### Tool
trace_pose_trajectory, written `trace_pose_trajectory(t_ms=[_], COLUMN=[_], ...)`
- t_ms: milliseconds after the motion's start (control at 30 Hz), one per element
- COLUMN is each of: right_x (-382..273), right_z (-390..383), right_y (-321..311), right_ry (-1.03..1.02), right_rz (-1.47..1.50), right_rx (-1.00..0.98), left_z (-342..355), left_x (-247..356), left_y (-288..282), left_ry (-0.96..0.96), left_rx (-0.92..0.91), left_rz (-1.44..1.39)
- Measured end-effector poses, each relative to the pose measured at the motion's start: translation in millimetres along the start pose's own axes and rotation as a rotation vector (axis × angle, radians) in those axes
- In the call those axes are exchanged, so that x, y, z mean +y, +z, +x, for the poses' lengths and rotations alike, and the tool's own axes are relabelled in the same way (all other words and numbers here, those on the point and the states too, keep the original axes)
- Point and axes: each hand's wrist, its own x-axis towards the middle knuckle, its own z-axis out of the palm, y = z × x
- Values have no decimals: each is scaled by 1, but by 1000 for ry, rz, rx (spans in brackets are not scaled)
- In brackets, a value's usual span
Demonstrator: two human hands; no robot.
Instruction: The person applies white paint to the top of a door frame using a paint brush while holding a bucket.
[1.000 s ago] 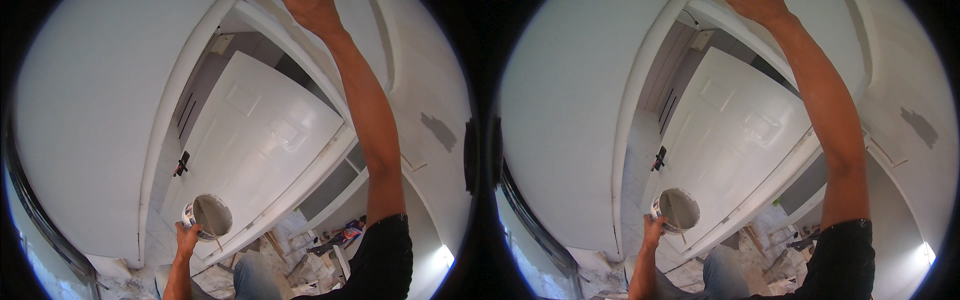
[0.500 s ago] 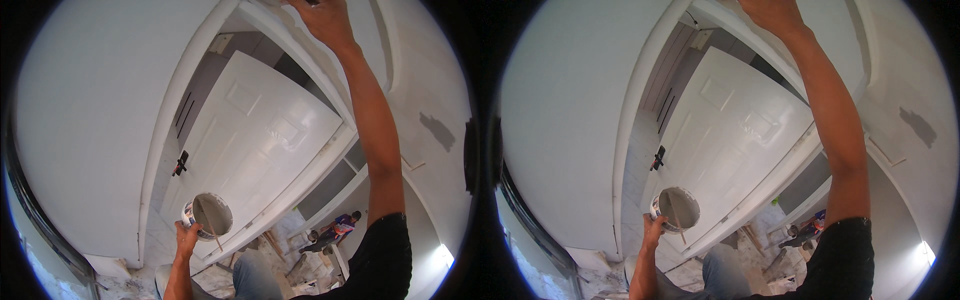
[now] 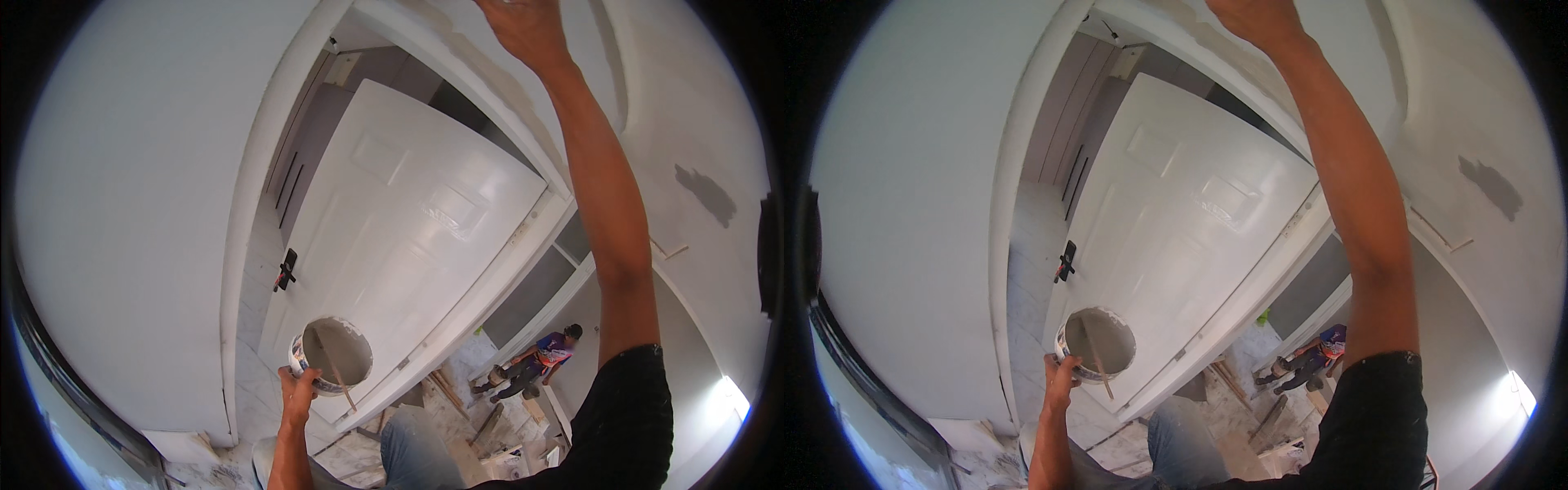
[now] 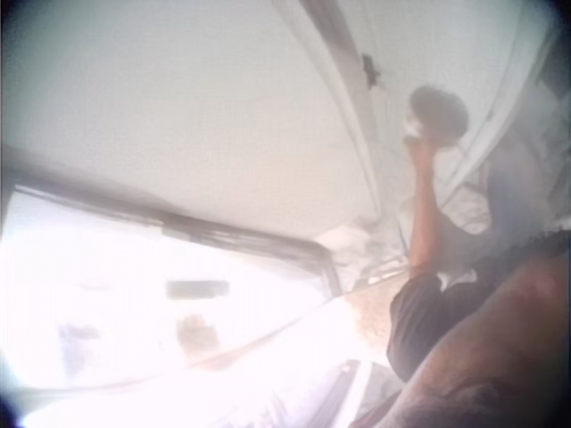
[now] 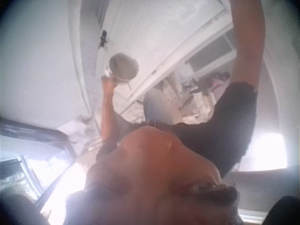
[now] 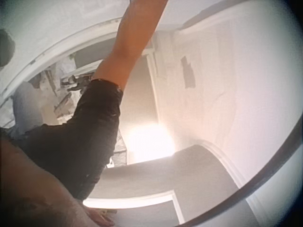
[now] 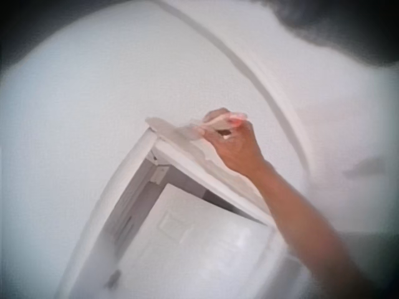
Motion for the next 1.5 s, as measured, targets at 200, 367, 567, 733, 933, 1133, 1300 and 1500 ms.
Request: trace_pose_trajectory(t_ms=[200,367,567,733,933,1133,1300,1500], right_x=[56,53,82,111,72,82,26,-19], right_z=[-35,-41,-52,-85,-47,-89,-48,-1], right_y=[-27,-30,-24,-56,-27,-42,-19,32], right_ry=[8,-75,-136,-146,-193,62,-381,-821], right_rz=[-119,-71,-175,-224,-16,-79,-45,-134], right_rx=[-42,8,-22,101,9,108,142,141], left_z=[6,9,6,7,9,3,1,16], left_x=[-1,-11,-5,-7,-9,-5,-8,-26], left_y=[1,0,-1,0,-1,-1,3,1], left_ry=[16,-17,-42,-57,-63,-37,-69,27], left_rx=[-28,0,-25,-20,12,16,6,61], left_rz=[34,46,75,56,76,87,60,24])
